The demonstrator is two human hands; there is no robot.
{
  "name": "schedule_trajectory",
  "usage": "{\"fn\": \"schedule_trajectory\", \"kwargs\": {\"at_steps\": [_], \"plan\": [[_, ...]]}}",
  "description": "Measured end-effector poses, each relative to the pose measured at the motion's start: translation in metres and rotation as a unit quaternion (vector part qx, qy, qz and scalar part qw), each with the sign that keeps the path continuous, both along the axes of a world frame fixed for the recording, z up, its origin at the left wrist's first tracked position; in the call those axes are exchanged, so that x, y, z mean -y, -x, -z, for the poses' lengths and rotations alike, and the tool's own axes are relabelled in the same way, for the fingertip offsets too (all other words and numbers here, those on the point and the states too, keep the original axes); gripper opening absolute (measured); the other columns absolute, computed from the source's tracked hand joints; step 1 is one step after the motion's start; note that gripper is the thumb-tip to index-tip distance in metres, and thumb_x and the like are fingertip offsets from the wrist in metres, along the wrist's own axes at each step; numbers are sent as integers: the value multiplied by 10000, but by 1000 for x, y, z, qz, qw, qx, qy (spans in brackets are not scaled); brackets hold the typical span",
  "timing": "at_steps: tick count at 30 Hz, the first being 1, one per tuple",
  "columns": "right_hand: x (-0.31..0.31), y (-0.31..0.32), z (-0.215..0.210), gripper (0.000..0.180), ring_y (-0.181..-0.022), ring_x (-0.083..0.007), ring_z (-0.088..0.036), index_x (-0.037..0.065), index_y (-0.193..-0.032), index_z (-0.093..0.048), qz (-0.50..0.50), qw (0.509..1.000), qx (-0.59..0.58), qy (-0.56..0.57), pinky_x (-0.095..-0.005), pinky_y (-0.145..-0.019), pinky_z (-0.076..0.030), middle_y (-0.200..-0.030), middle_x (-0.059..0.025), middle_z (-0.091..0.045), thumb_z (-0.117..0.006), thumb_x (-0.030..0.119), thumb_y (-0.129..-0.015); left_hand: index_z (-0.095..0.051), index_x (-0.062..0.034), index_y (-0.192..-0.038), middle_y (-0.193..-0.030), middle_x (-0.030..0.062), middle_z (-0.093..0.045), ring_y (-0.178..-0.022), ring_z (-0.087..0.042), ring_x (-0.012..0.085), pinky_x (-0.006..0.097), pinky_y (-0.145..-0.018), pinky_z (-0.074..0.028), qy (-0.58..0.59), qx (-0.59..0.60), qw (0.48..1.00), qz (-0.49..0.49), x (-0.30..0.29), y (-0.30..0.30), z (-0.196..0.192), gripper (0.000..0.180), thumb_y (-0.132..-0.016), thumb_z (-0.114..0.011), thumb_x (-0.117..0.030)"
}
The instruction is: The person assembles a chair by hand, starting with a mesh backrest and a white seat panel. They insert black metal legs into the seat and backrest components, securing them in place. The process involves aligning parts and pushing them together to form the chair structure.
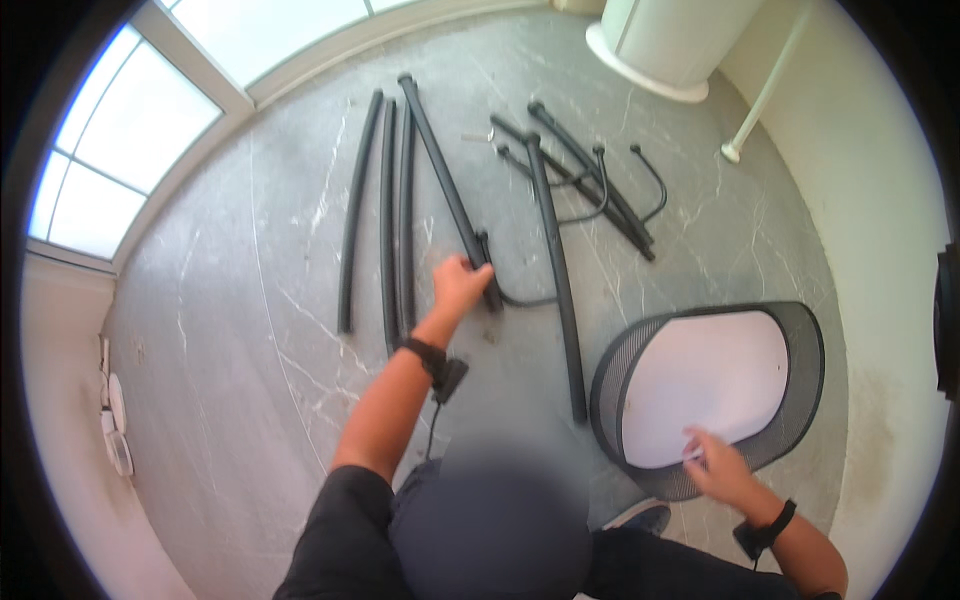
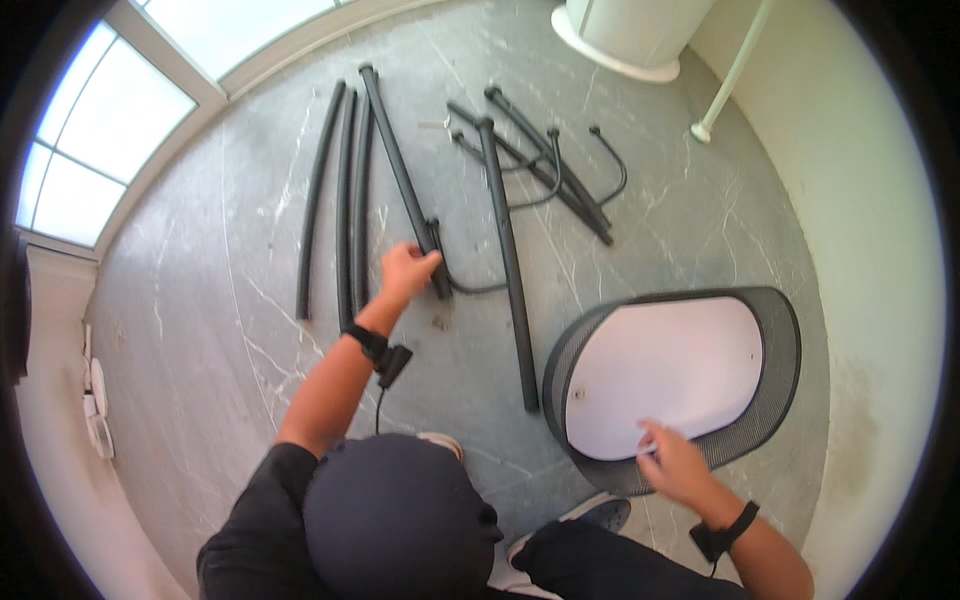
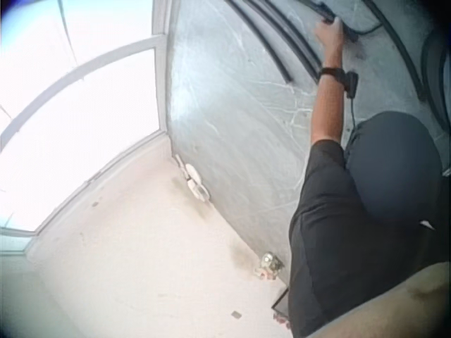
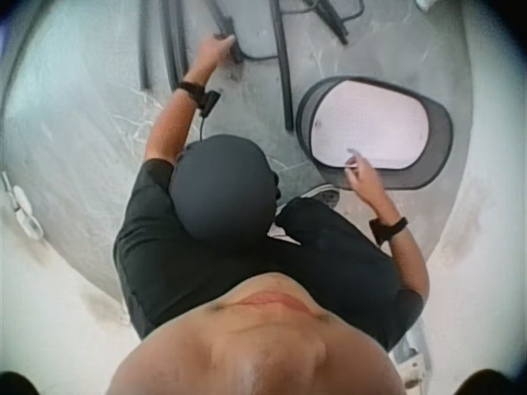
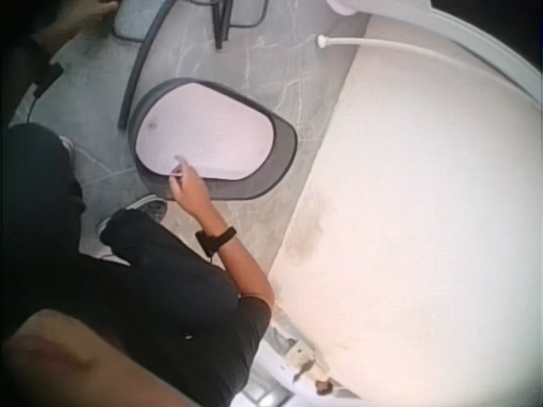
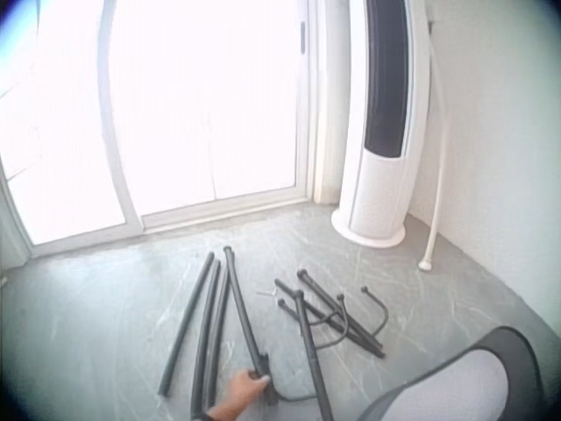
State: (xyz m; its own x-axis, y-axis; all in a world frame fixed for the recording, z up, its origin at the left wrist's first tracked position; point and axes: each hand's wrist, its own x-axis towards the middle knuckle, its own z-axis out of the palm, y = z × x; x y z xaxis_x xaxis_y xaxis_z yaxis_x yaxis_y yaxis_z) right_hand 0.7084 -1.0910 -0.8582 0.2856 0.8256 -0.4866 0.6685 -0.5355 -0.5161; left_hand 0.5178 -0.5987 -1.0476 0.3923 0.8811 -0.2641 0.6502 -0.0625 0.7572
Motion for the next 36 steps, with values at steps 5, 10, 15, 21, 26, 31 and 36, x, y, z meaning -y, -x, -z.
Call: {"fn": "schedule_trajectory", "kwargs": {"at_steps": [5,10,15,21,26,31,36], "plan": [[-7,23,-17,613,-835,-287,-687,4,-1441,-427,23,994,-89,59,-391,-776,-555,-1076,-135,-686,-679,98,-890,-674,-7,-944,-719,29,-635,-565,-566,91,255,-509,-427,222,201,954,-13,10,1,-20,180,-892,-721,-173],[-17,18,-31,756,-867,-240,-675,6,-1500,-365,61,989,-131,-19,-353,-804,-569,-1125,-129,-689,-779,159,-887,-620,-56,-1091,-973,22,-672,-678,-568,61,217,-580,-412,412,374,830,41,26,-15,-76,181,-944,-671,-147],[-63,5,-54,1082,-977,-236,-678,33,-1589,-193,-29,969,-149,-194,-345,-826,-578,-1231,-157,-648,-902,146,-781,-563,-66,-1253,-1157,39,-664,-828,-620,86,250,-674,-487,519,493,681,157,90,-57,-173,323,-963,-691,-131],[-113,-11,-81,1209,-1224,-251,-576,139,-1625,-159,62,875,-190,-442,-389,-873,-596,-1430,-181,-432,-949,87,-711,-574,-33,-1228,-1115,57,-619,-890,-609,128,295,-763,-525,511,511,579,377,182,-94,-233,301,-975,-717,-115],[-108,-8,-109,673,-1133,-293,-654,23,-1380,-572,-7,900,51,-434,-392,-903,-608,-1373,-218,-529,-881,54,-783,-578,-47,-1220,-1074,29,-623,-910,-568,99,273,-737,-478,490,518,600,362,186,-104,-236,313,-967,-740,-134],[-114,-5,-114,325,-969,-242,-717,-55,-1233,-661,118,890,26,-440,-364,-866,-611,-1291,-232,-654,-669,-94,-910,-620,-67,-1197,-1091,32,-645,-904,-549,82,267,-771,-459,413,492,716,274,160,-101,-217,277,-1015,-685,-265],[-46,-69,-88,244,-898,-166,-683,-36,-1246,-629,307,834,-117,-444,-297,-834,-562,-1167,-154,-688,-600,70,-1028,-582,-65,-1239,-1280,114,-653,-800,-511,106,262,-753,-456,424,619,660,-34,76,-69,-184,337,-1077,-536,-357]]}}
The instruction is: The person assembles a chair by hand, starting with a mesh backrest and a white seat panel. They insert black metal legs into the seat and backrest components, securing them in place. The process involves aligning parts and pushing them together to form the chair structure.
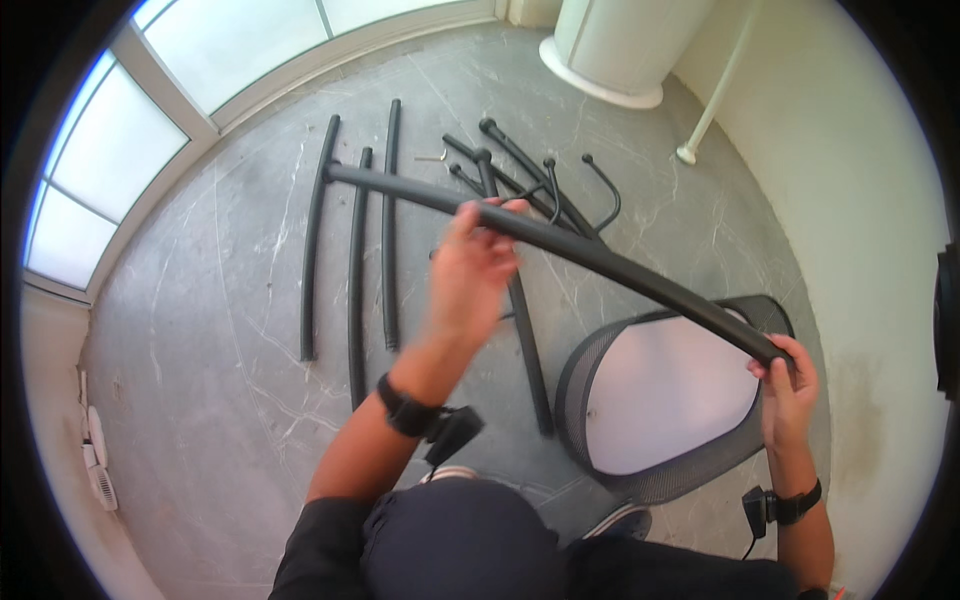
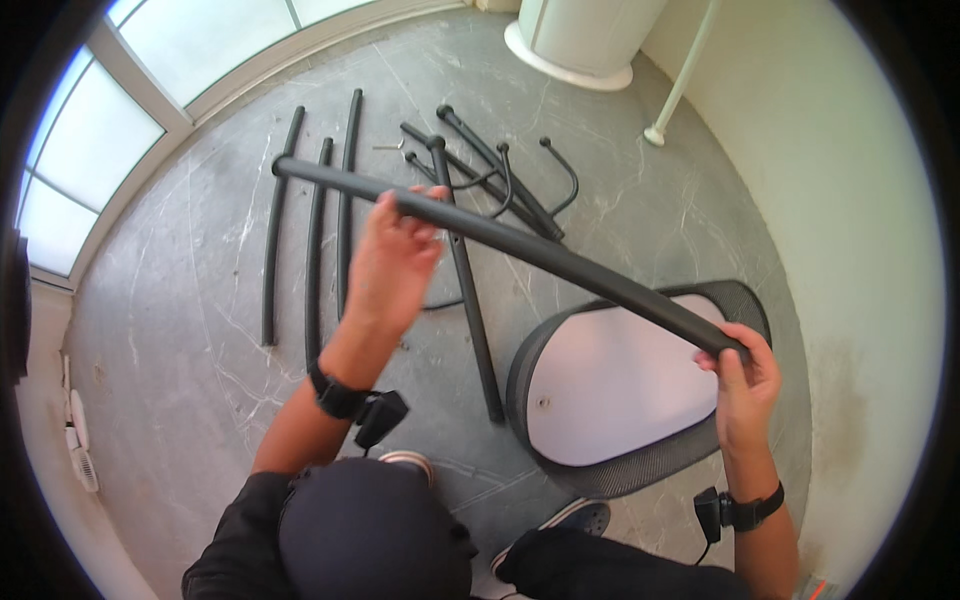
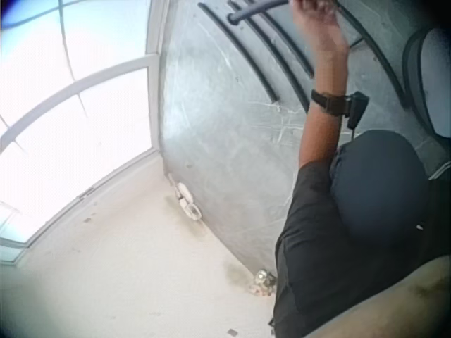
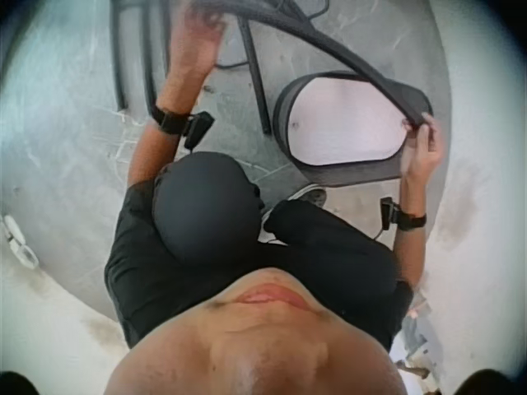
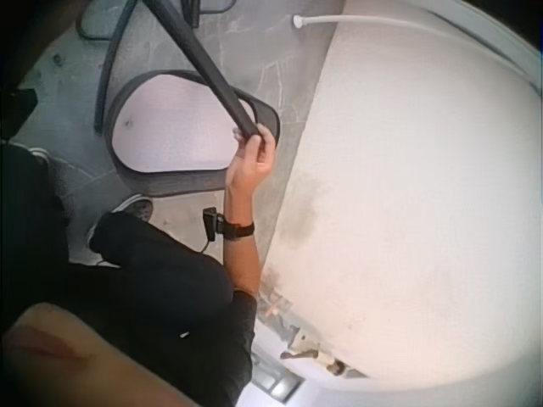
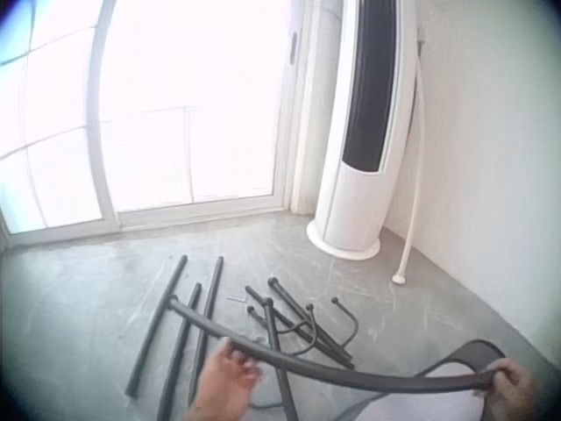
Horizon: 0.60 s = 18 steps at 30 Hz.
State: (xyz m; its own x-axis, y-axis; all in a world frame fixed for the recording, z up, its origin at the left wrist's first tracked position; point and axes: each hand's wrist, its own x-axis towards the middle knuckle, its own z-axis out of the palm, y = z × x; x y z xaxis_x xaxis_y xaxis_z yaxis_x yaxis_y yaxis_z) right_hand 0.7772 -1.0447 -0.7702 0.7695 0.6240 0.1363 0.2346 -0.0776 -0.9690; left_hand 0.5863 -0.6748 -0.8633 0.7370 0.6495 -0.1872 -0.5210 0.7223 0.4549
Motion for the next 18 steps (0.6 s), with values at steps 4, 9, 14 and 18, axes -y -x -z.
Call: {"fn": "schedule_trajectory", "kwargs": {"at_steps": [4,9,14,18], "plan": [[45,-41,6,266,-875,-131,-625,3,-1225,-611,160,968,-132,-142,-247,-770,-510,-1019,-90,-680,-593,217,-1069,-523,-55,-1267,-1368,170,-596,-770,-494,104,283,-744,-435,-17,0,995,-100,-38,46,27,296,-1105,-486,-301],[31,-41,17,325,-893,-138,-570,-4,-1246,-586,124,921,-292,-226,-251,-768,-501,-1105,-102,-652,-573,274,-1079,-561,-14,-1204,-1375,213,-611,-781,-536,105,298,-775,-460,-57,-30,996,-56,-12,40,62,293,-1113,-482,-281],[-6,-16,-10,465,-925,-150,-534,-44,-1460,-433,34,931,-298,-208,-271,-867,-521,-1433,-165,-524,-494,254,-1108,-581,27,-1260,-1397,211,-607,-1038,-639,218,354,-916,-500,-135,42,983,115,40,-2,31,370,-1120,-456,-292],[3,-14,-28,388,-881,-127,-525,-29,-1370,-547,-21,954,-233,-185,-276,-870,-495,-1501,-204,-508,-486,251,-1109,-565,-18,-1384,-1412,134,-621,-1295,-602,311,396,-1009,-490,-298,29,933,200,58,5,26,411,-1114,-467,-311]]}}
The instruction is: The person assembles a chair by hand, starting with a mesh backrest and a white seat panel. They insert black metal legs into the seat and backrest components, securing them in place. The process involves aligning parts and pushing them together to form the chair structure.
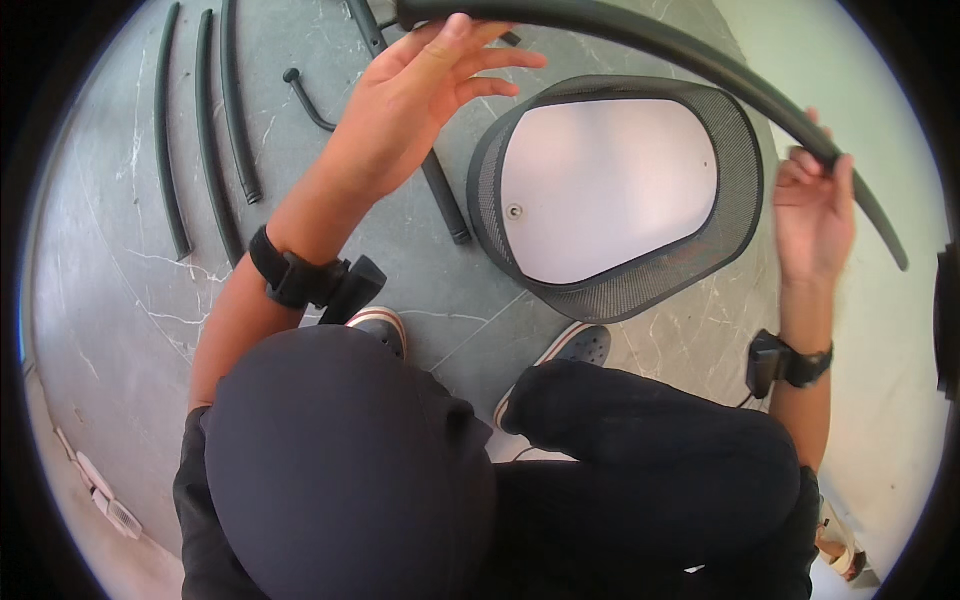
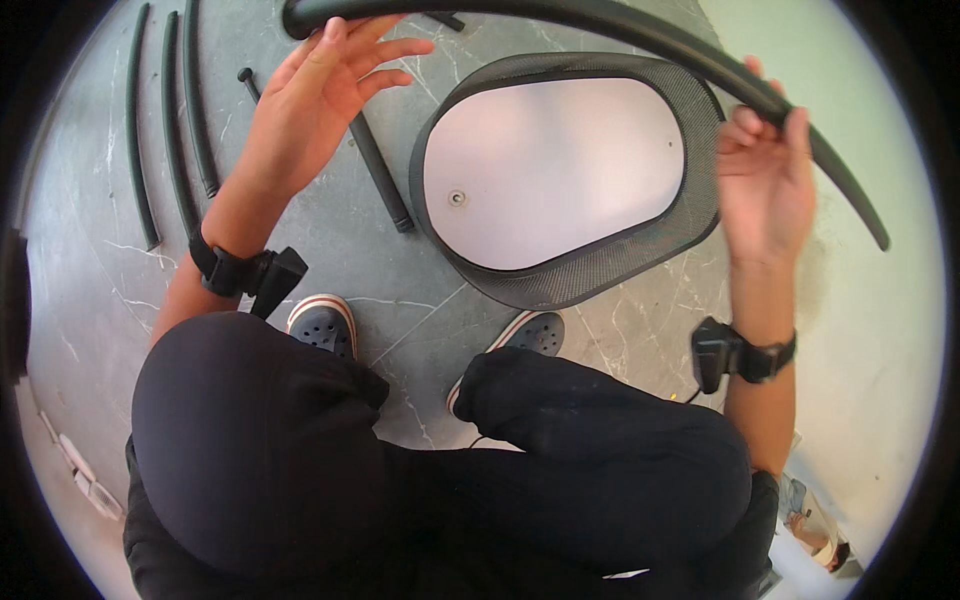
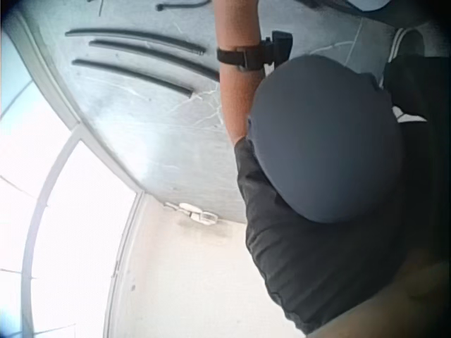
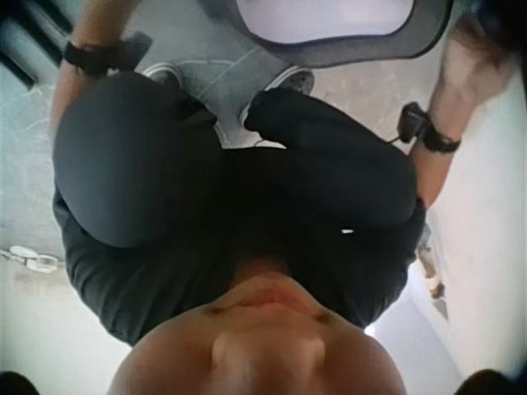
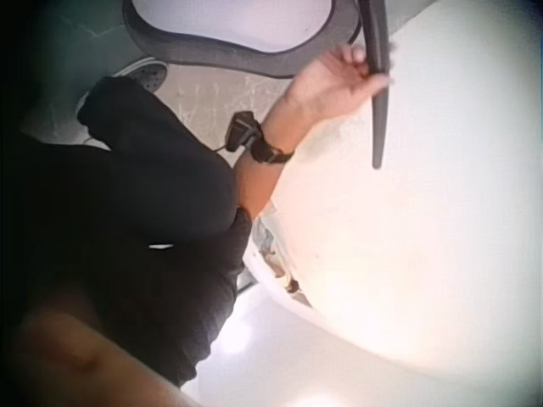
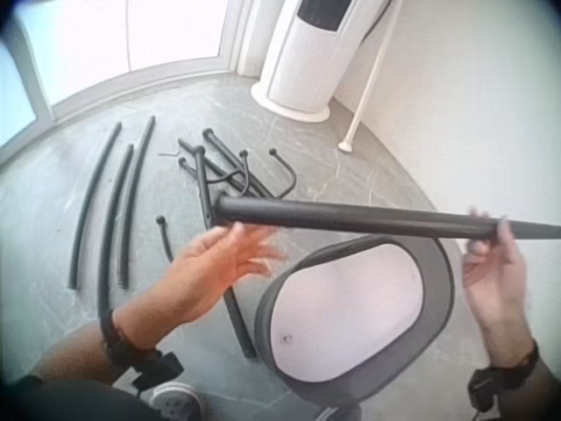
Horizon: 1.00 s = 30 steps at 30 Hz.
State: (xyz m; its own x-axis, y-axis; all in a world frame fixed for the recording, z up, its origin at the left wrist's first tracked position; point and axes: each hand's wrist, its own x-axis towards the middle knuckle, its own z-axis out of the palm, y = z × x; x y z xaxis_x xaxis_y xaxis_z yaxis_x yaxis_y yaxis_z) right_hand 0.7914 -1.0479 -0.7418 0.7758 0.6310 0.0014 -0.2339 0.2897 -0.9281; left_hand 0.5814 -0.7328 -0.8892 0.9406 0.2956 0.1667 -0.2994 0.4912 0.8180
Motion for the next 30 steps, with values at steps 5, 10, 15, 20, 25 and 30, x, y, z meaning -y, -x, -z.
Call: {"fn": "schedule_trajectory", "kwargs": {"at_steps": [5,10,15,20,25,30], "plan": [[58,-33,-46,450,-720,-99,-439,-116,-1313,-564,75,980,179,39,-268,-893,-425,-1192,-187,-660,-434,269,-1119,-480,-25,-1474,-1473,159,-524,-1226,-624,245,351,-965,-523,-308,-144,935,-103,-8,18,44,531,-1023,-649,-247],[71,-6,-60,379,-681,-92,-468,-24,-1299,-581,62,966,230,106,-282,-872,-451,-1219,-192,-664,-437,274,-1112,-445,-76,-1511,-1523,149,-416,-1211,-604,230,361,-968,-524,-404,-91,908,-61,4,26,49,627,-953,-722,-153],[10,34,-2,292,-685,-90,-569,26,-1281,-576,-35,929,305,207,-192,-633,-484,-1144,-218,-695,-513,237,-1088,-485,-147,-1509,-1574,154,-358,-1379,-481,302,445,-1078,-465,-434,-106,894,25,38,24,37,620,-942,-735,-163],[1,37,9,255,-682,-108,-585,24,-1281,-559,-94,924,306,211,-220,-646,-505,-1176,-249,-686,-565,154,-1061,-591,-180,-1430,-1605,185,-326,-1446,-401,375,482,-1142,-410,-514,-86,853,0,46,22,49,554,-905,-767,-170],[2,36,15,260,-687,-113,-590,27,-1282,-556,-102,923,293,228,-235,-665,-516,-1177,-260,-683,-584,143,-1051,-617,-175,-1401,-1634,190,-294,-1468,-360,394,495,-1156,-399,-528,-71,846,-20,45,20,45,520,-903,-767,-176],[1,38,19,270,-674,-111,-585,29,-1283,-556,-105,929,272,230,-234,-649,-515,-1160,-258,-687,-602,142,-1043,-627,-171,-1383,-1643,190,-280,-1479,-336,397,505,-1164,-392,-531,-73,844,-20,46,17,52,479,-918,-742,-177]]}}
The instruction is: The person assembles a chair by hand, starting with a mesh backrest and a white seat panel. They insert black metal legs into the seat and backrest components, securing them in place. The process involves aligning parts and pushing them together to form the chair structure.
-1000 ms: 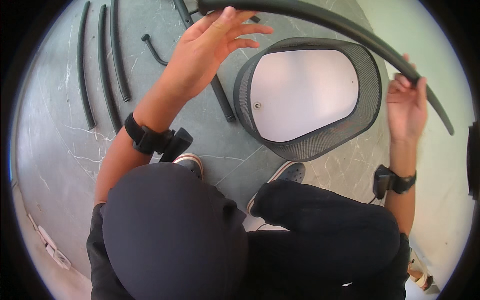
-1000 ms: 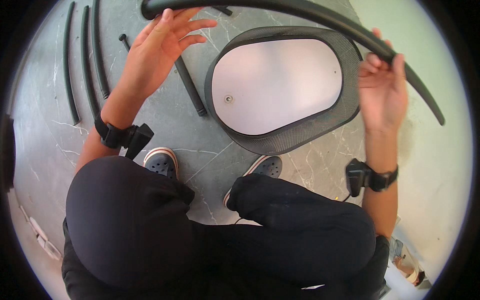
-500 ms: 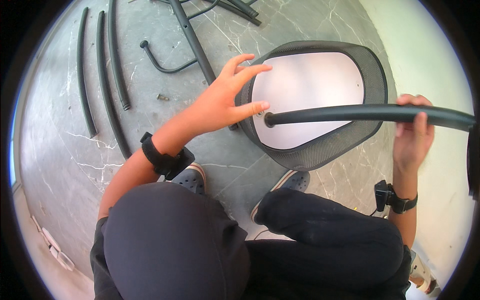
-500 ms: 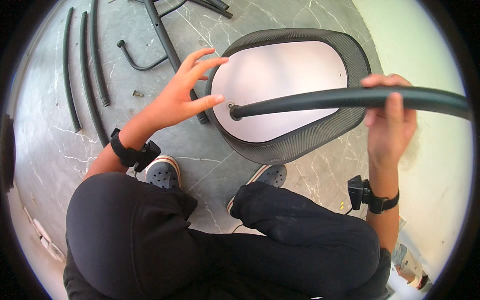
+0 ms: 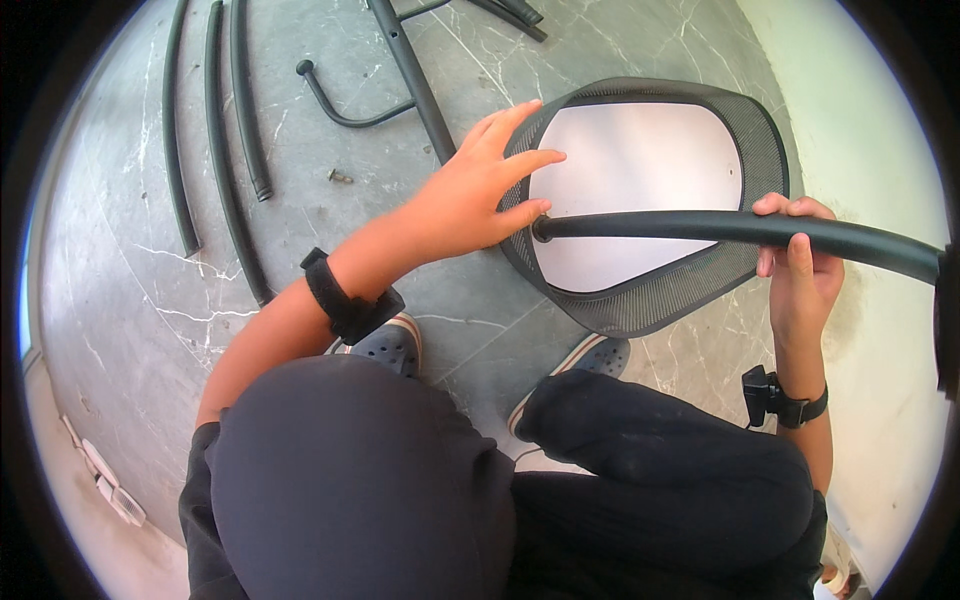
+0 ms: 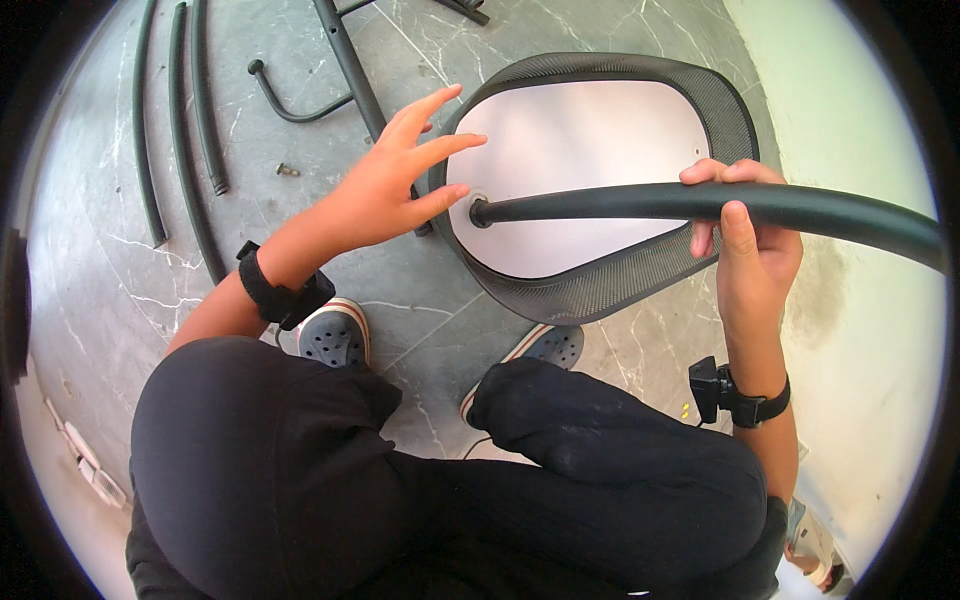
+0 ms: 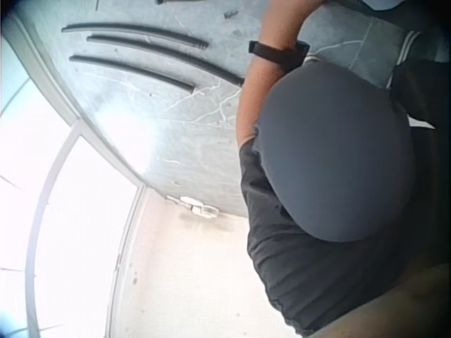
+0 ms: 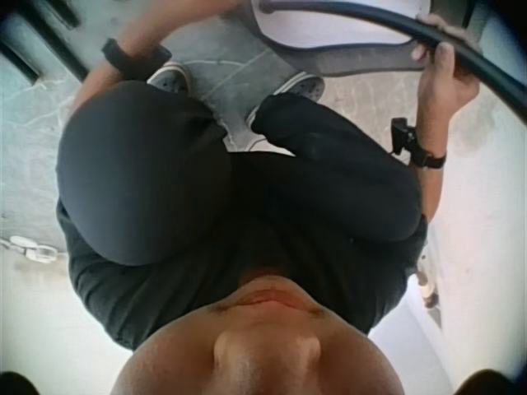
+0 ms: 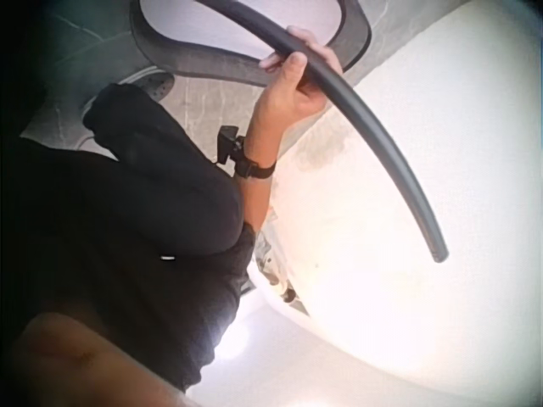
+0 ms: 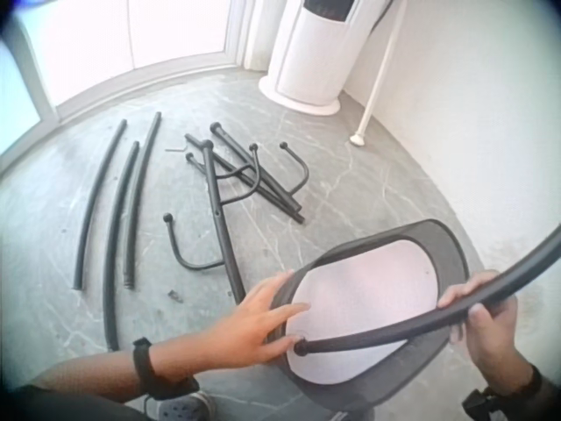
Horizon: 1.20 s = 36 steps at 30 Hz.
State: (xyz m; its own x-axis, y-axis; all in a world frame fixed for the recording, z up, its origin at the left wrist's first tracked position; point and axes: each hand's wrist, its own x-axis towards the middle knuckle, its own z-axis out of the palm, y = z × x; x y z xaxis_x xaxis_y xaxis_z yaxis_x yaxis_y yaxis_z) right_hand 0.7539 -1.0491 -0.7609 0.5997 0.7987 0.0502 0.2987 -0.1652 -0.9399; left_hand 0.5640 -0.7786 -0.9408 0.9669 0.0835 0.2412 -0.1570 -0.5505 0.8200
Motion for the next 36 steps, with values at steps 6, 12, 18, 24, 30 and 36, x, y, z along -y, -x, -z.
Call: {"fn": "schedule_trajectory", "kwargs": {"at_steps": [6,12,18,24,30,36], "plan": [[-7,1,-2,269,-653,-107,-588,17,-1267,-554,-36,999,40,2,-230,-611,-515,-1137,-260,-693,-623,112,-1025,-689,-140,-1281,-1622,152,-352,-1477,-349,383,518,-1175,-358,-24,34,999,0,-1,-5,-2,385,-897,-710,-164],[-8,8,-8,325,-700,-121,-627,10,-1255,-545,-79,995,53,15,-233,-636,-546,-1137,-267,-685,-688,102,-978,-746,-133,-1130,-1493,77,-548,-1452,-428,313,498,-1151,-351,-58,89,993,58,1,-11,-20,256,-882,-681,-138],[-7,14,-9,366,-750,-146,-673,5,-1232,-543,-144,989,34,4,-259,-661,-584,-1144,-278,-679,-736,106,-938,-742,-105,-1081,-1420,60,-614,-1448,-448,307,493,-1148,-346,-32,89,994,49,1,-23,-11,202,-900,-650,-105],[-8,12,-12,402,-720,-146,-678,7,-1221,-551,-184,981,52,10,-265,-663,-587,-1146,-268,-687,-774,112,-903,-737,-98,-1085,-1374,44,-648,-1440,-462,296,475,-1159,-340,-23,61,998,17,-8,-18,-11,190,-940,-619,-66],[-7,14,-12,395,-747,-138,-673,0,-1232,-547,-178,983,48,18,-267,-700,-584,-1161,-260,-689,-748,63,-898,-740,-109,-1109,-1282,31,-698,-1394,-514,257,477,-1167,-323,-2,59,996,61,-3,-22,-15,210,-935,-632,-63],[-13,18,-18,410,-849,-221,-727,-1,-1199,-568,-176,979,98,30,-312,-771,-601,-1112,-255,-716,-793,63,-863,-741,-122,-1130,-1176,16,-735,-1257,-615,210,514,-1174,-295,-55,44,995,71,11,-26,-28,245,-891,-685,-111]]}}
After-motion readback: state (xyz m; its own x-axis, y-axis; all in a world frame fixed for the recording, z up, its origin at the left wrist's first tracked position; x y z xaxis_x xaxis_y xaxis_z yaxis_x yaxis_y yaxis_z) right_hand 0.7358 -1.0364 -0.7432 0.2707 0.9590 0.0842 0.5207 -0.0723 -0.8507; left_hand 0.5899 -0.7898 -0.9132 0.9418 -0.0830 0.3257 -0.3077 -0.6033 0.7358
